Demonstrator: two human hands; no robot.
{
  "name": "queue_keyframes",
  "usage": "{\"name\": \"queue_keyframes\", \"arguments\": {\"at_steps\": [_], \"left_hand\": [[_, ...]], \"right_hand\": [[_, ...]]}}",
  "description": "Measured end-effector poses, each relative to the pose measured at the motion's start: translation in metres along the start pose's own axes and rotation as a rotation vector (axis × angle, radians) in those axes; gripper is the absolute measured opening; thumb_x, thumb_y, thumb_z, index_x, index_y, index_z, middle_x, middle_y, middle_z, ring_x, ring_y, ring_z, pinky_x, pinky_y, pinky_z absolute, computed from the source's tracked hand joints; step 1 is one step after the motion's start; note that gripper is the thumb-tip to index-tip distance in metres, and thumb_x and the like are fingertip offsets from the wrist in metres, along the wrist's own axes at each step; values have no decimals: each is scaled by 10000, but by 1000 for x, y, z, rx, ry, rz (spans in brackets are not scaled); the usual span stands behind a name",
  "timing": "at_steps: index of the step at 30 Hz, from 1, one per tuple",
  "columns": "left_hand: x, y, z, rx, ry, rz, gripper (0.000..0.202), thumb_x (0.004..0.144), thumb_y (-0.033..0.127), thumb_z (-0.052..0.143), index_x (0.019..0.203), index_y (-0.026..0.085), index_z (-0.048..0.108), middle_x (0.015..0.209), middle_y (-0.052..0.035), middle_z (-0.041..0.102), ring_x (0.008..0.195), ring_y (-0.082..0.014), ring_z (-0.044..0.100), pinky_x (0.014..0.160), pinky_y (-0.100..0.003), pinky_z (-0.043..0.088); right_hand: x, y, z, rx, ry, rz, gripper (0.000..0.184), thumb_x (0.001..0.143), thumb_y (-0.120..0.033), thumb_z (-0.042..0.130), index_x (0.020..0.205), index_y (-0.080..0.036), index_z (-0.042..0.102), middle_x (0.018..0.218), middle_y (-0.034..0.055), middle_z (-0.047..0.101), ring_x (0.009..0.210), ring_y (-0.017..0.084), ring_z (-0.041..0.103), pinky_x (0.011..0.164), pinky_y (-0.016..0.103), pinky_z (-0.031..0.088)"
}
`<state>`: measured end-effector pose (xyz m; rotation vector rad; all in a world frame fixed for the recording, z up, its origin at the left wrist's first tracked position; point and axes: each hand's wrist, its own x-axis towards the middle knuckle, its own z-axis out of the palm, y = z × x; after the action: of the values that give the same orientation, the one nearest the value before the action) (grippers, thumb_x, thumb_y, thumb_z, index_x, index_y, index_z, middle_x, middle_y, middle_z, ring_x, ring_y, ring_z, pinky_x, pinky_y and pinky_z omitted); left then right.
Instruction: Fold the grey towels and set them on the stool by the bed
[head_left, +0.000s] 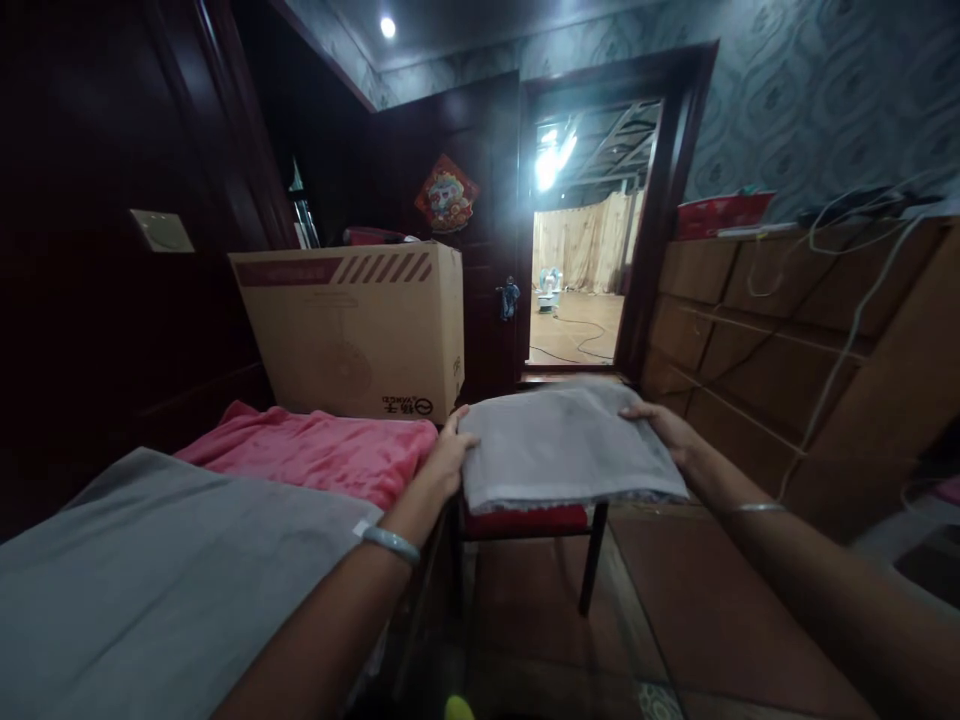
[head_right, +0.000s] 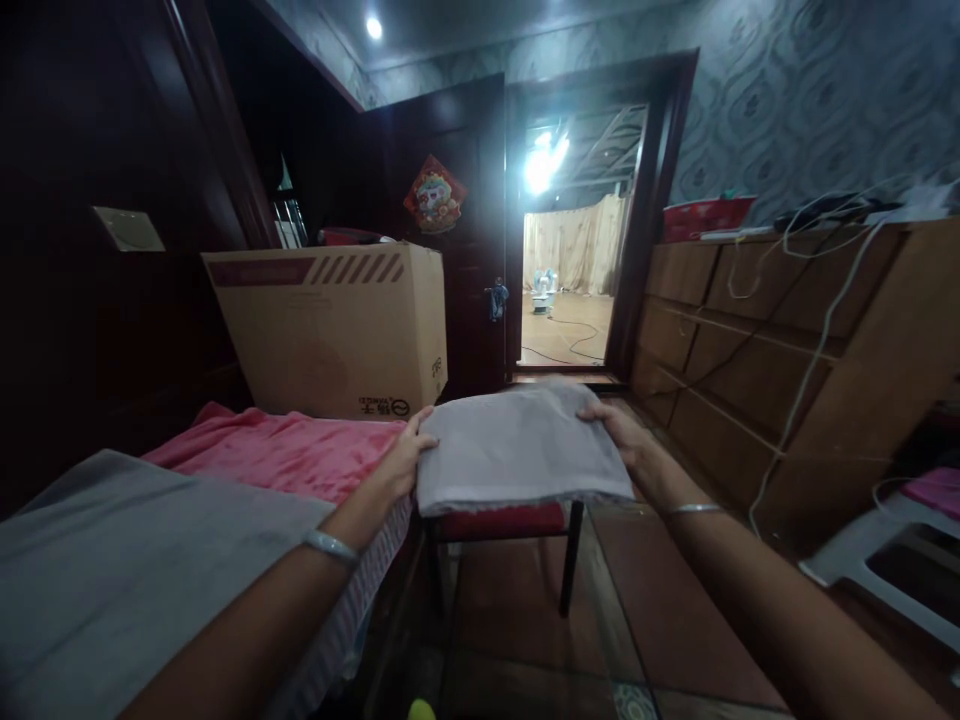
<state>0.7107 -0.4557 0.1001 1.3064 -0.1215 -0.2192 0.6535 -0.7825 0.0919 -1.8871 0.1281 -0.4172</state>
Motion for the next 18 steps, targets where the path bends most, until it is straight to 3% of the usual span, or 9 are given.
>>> {"name": "queue_keyframes", "arguments": {"at_steps": [3,6,12,18], "left_hand": [[10,-25,-4,7,-9,77,856,560,31,583,1394,211,513,1143,-58,663,841,-147,617,682,-209,483],[21,-22,-10,-20,5,73,779,593,72,615,1357,204,534,1128,-57,670,821,-141,626,686,-212,489],[31,-23,-5,65,67,150,728,623,89,682,1334,159,546,1061,-72,687,835,-159,635,712,-231,497],[29,-33,1,123,8,222,706,645,119,713,1332,158,557,964,-52,697,774,-148,632,716,-241,502]], "right_hand": [[-3,35,0,282,-235,226,405,718,-247,584,1080,-125,718,942,154,773,900,313,740,851,450,569],[1,48,0,464,-278,259,382,666,-258,652,1039,-192,695,905,92,774,815,282,737,798,406,592],[7,42,1,507,-22,159,412,501,-233,797,878,-208,633,773,13,714,628,182,639,573,266,512],[7,39,-4,358,183,154,497,445,-406,838,840,-205,613,720,-3,638,584,148,552,501,244,413]]}}
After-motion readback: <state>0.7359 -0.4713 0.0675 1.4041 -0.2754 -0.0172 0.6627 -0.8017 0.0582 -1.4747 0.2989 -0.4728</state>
